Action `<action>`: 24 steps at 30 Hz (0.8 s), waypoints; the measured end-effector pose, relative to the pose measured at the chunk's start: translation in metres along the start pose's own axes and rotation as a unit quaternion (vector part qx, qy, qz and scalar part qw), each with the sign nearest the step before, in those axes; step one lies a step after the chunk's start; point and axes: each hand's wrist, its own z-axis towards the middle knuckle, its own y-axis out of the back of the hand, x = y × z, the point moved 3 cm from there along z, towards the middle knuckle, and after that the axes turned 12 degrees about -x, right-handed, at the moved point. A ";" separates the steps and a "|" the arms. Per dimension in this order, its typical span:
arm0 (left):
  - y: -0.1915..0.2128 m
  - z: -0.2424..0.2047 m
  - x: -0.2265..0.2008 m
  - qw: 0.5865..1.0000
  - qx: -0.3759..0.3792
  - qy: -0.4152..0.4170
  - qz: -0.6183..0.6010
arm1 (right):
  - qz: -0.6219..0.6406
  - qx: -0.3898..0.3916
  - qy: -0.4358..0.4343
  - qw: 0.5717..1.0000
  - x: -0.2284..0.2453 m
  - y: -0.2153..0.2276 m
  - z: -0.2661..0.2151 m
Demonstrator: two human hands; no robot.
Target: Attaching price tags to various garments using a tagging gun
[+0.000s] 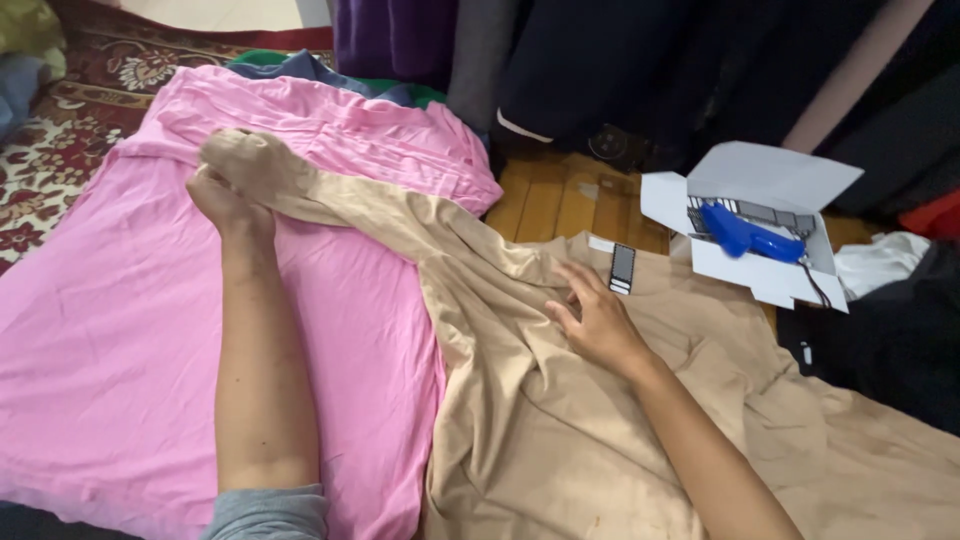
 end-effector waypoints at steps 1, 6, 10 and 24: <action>-0.011 -0.020 -0.014 1.000 -0.001 -0.003 -0.003 | 0.000 0.001 0.004 1.000 0.005 -0.003 0.011; 0.001 0.030 -0.008 0.992 0.045 -0.010 0.118 | -0.083 0.092 -0.006 0.992 -0.009 -0.034 0.061; -0.009 0.001 -0.025 0.946 0.128 -0.179 0.236 | -0.070 -0.061 -0.035 0.995 -0.095 -0.053 0.127; -0.045 -0.071 -0.110 0.814 0.119 -0.498 0.274 | -0.026 -0.273 -0.100 0.957 -0.060 -0.025 0.200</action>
